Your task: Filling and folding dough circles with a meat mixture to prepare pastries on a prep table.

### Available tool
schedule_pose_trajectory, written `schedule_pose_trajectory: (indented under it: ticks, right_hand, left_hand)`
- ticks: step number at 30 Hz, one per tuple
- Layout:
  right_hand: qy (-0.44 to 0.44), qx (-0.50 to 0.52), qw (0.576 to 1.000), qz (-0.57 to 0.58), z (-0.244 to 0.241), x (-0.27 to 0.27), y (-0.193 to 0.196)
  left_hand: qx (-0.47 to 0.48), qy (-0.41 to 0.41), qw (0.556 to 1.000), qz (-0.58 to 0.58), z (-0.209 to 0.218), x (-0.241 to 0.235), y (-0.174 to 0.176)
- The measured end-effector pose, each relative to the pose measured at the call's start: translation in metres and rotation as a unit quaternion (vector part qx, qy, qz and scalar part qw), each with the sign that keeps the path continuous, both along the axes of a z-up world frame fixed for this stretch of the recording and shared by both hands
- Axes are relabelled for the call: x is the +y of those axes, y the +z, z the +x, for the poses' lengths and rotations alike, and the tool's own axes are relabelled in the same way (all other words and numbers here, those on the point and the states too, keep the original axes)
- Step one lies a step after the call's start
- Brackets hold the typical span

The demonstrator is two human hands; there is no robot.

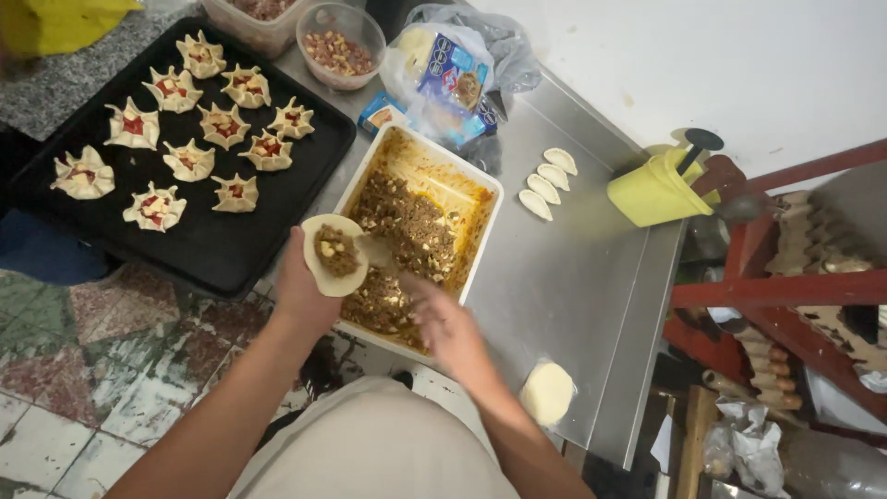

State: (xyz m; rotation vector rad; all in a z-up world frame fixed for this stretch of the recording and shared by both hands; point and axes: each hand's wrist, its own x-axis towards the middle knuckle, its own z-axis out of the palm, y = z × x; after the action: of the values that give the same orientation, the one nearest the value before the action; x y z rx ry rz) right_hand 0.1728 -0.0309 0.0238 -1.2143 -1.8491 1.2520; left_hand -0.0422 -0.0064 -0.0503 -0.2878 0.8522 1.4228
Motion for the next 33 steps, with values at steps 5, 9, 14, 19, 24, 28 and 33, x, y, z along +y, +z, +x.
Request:
schedule_pose_trajectory:
  ticks: [5, 9, 14, 19, 24, 28, 33]
  right_hand:
    - [-0.054, -0.174, 0.983, -0.029, 0.048, -0.007, -0.022]
    - [0.096, -0.404, 0.898, 0.146, 0.055, -0.012, -0.072]
    - [-0.027, -0.205, 0.977, 0.047, 0.016, 0.003, -0.053]
    - [-0.086, 0.094, 0.978, -0.164, -0.017, 0.019, -0.033]
    - [-0.269, 0.187, 0.915, -0.235, -0.021, 0.023, -0.059]
    - [-0.299, 0.220, 0.887, -0.275, -0.015, 0.016, -0.058]
    - [-0.260, 0.327, 0.853, -0.313, -0.008, 0.005, -0.058]
  left_hand:
    - [0.045, 0.004, 0.998, -0.033, -0.011, -0.029, 0.055]
    - [0.001, 0.002, 0.998, -0.061, -0.012, -0.035, 0.060]
    - [-0.012, -0.072, 0.997, -0.014, 0.005, -0.036, 0.064]
    - [-0.026, -0.135, 0.990, 0.010, 0.028, -0.027, 0.026]
    - [0.155, -0.223, 0.961, 0.044, 0.037, -0.034, 0.058]
    - [0.314, -0.282, 0.904, 0.065, 0.037, -0.025, 0.026]
    - [0.366, -0.285, 0.880, 0.097, 0.047, -0.023, 0.025]
